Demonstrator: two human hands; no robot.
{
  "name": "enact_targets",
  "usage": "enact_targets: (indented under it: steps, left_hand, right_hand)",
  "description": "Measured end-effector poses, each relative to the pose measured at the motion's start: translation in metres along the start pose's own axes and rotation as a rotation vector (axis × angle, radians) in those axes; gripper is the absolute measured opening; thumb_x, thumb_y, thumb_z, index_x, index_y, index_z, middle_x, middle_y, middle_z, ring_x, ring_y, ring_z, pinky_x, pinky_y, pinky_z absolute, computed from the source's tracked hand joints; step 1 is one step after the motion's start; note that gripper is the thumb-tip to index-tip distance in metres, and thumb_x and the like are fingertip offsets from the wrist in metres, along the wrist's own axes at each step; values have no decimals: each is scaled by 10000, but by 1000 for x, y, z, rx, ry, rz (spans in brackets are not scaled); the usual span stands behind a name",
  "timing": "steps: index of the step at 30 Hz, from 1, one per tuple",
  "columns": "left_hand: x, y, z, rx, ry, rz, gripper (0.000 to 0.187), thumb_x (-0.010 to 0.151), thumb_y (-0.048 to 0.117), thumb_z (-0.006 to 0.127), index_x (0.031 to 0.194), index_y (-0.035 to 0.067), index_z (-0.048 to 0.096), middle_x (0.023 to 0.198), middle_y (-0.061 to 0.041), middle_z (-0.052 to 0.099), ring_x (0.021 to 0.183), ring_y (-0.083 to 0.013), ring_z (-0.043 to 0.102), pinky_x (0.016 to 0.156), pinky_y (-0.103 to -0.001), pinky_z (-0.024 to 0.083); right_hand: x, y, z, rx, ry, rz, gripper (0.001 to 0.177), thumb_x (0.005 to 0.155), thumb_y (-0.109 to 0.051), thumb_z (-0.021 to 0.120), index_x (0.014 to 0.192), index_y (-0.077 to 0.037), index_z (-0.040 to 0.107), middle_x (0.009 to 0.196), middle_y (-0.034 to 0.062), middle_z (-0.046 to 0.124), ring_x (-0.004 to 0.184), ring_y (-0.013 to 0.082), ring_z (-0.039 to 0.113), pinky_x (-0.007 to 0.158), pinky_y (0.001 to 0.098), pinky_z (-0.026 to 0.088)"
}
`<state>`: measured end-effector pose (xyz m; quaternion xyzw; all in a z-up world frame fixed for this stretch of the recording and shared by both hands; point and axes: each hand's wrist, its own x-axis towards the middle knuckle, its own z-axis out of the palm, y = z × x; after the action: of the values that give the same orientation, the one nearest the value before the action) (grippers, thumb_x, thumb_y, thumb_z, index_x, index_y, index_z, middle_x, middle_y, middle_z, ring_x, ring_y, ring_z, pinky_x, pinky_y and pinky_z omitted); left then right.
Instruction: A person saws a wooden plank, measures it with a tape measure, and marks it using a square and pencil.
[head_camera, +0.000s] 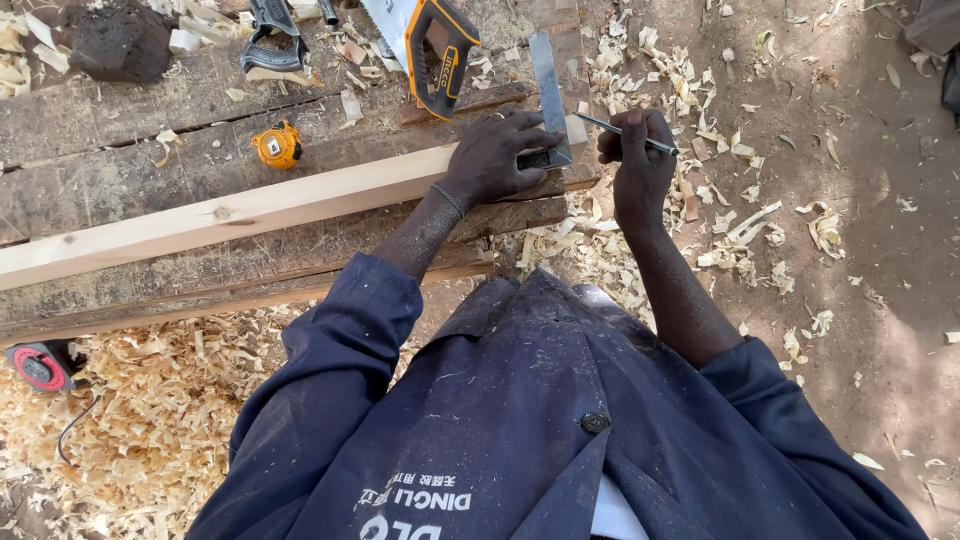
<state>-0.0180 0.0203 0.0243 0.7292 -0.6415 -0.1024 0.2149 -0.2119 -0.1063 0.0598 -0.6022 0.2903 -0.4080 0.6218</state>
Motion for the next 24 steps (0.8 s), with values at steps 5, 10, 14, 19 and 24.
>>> enact_targets:
  steps: [5, 10, 14, 19, 24]
  left_hand:
    - [0, 2, 0, -2, 7, 4, 479, 808, 446, 799, 1273, 374, 709, 1328, -76, 658, 1198, -353, 609, 912, -479, 471]
    - [1, 2, 0, -3, -3, -2, 478, 800, 463, 796, 1261, 370, 714, 1333, -58, 656, 1211, -348, 603, 919, -491, 473]
    - [2, 1, 2, -59, -24, -39, 455, 801, 438, 795, 1246, 379, 722, 1341, -65, 657, 1238, -371, 593, 964, -524, 460]
    - [8, -2, 10, -108, -32, -89, 447, 775, 450, 808, 1211, 379, 737, 1344, -53, 661, 1258, -389, 584, 1005, -608, 431]
    - [8, 24, -21, -125, 2, -56, 495, 760, 415, 738, 1239, 296, 767, 1307, -70, 698, 1005, -301, 689, 836, -500, 500]
  right_hand:
    - [-2, 5, -1, -12, -8, 16, 415, 1107, -452, 539, 1047, -54, 639, 779, 126, 673, 759, 169, 687, 683, 276, 576]
    - [-2, -4, 4, -31, -34, 17, 390, 1100, -425, 586, 1057, -42, 648, 806, 138, 686, 785, 173, 687, 700, 282, 580]
    - [-7, -20, 4, -172, -92, 33, 322, 1097, -331, 657, 987, -29, 675, 784, 140, 698, 751, 177, 689, 707, 299, 585]
    - [-3, -34, -16, -371, -135, 45, 258, 1095, -243, 665, 905, -69, 686, 678, 92, 669, 645, 163, 682, 620, 296, 538]
    - [8, -38, 6, -435, -143, -66, 178, 1044, -136, 620, 870, -103, 611, 812, 41, 664, 671, 121, 581, 573, 279, 483]
